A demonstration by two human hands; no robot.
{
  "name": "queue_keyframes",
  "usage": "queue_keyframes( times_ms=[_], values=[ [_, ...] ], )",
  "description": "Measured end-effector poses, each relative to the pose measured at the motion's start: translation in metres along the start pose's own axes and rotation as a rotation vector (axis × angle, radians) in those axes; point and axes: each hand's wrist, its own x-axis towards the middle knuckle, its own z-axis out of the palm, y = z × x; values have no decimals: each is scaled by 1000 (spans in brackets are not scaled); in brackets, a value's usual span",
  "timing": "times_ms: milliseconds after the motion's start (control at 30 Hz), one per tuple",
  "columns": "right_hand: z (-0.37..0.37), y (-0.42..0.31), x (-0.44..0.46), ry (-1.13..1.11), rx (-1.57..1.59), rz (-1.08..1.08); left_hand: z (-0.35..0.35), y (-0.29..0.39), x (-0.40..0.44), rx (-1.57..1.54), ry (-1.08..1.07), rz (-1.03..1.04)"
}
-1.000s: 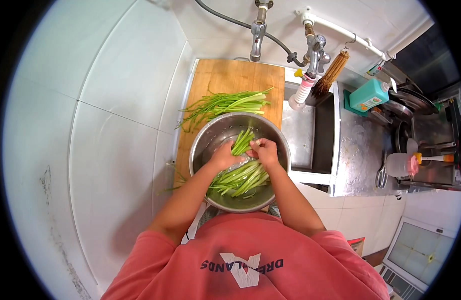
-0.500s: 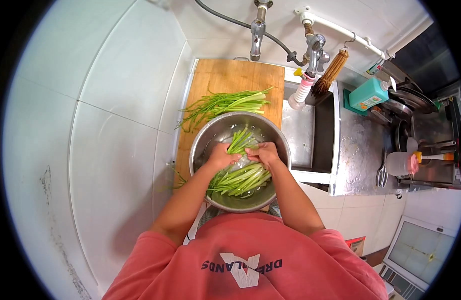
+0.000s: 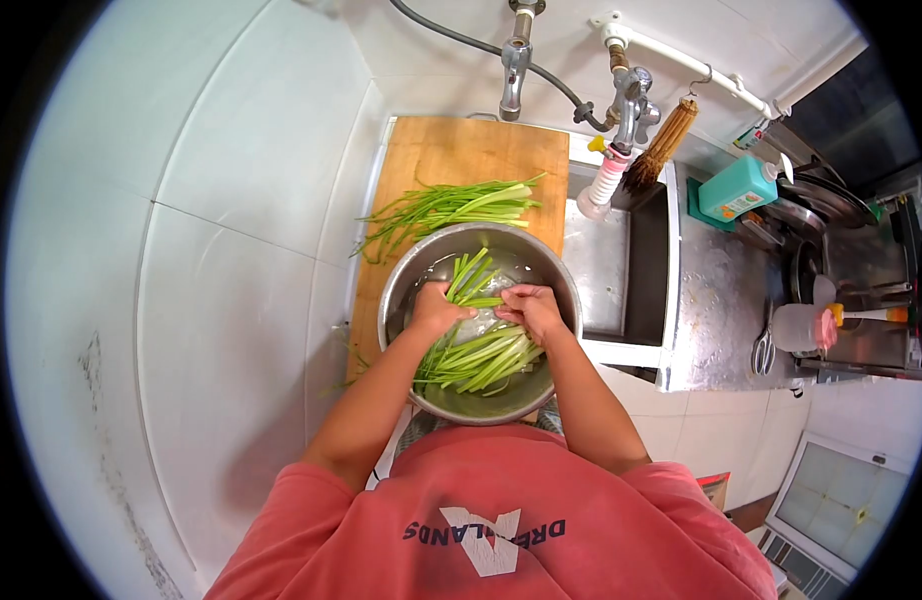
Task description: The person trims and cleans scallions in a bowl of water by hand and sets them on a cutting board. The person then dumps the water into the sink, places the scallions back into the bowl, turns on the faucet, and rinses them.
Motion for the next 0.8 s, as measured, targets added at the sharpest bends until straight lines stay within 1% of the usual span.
queue_keyframes(
  times_ms=[67, 133, 167, 233, 267, 300, 333, 367, 400, 433, 467, 533, 600, 667, 733, 767, 800],
  values=[
    [1, 2, 0, -25, -39, -16, 2, -7, 5, -40, -17, -24],
    [8, 4, 0, 237, 122, -32, 2, -12, 9, -79, -32, -48],
    [9, 5, 1, 237, 124, -30, 0, -15, 11, -63, -17, -31],
    [12, 6, 3, 282, 213, -125, -5, -8, 7, -45, -1, -16],
    [10, 5, 2, 283, 214, -125, -9, -4, 3, -145, -17, -58],
    [10, -2, -5, 200, 162, -102, -11, 1, 0, -247, -34, -101],
    [11, -6, -9, 117, 109, -80, -11, 0, 0, -248, -35, -102],
    [9, -3, -7, 118, 109, -79, -10, -1, 0, -137, -21, -70],
    [9, -1, -6, 115, 13, -105, -8, -2, 1, -27, -8, -38],
    [8, 2, -4, 111, -83, -131, -7, -5, 2, -27, -8, -37],
    [7, 4, -2, 111, -83, -132, -6, -7, 3, -24, 2, -33],
    [10, 7, -2, 244, 72, -142, -5, -10, 4, -20, 11, -29],
    [11, 8, -1, 205, 114, -171, -5, -14, 5, -92, 14, -39],
    [10, 8, -1, 167, 156, -202, -5, -16, 6, -83, 12, -37],
    [8, 7, -3, 43, -117, -221, -7, -5, 1, -76, 9, -34],
    [9, 6, -3, 44, -117, -222, -8, 0, -2, 12, -43, -56],
    [13, 3, -5, 151, -278, -207, -8, 8, -6, 100, -95, -78]
  ],
)
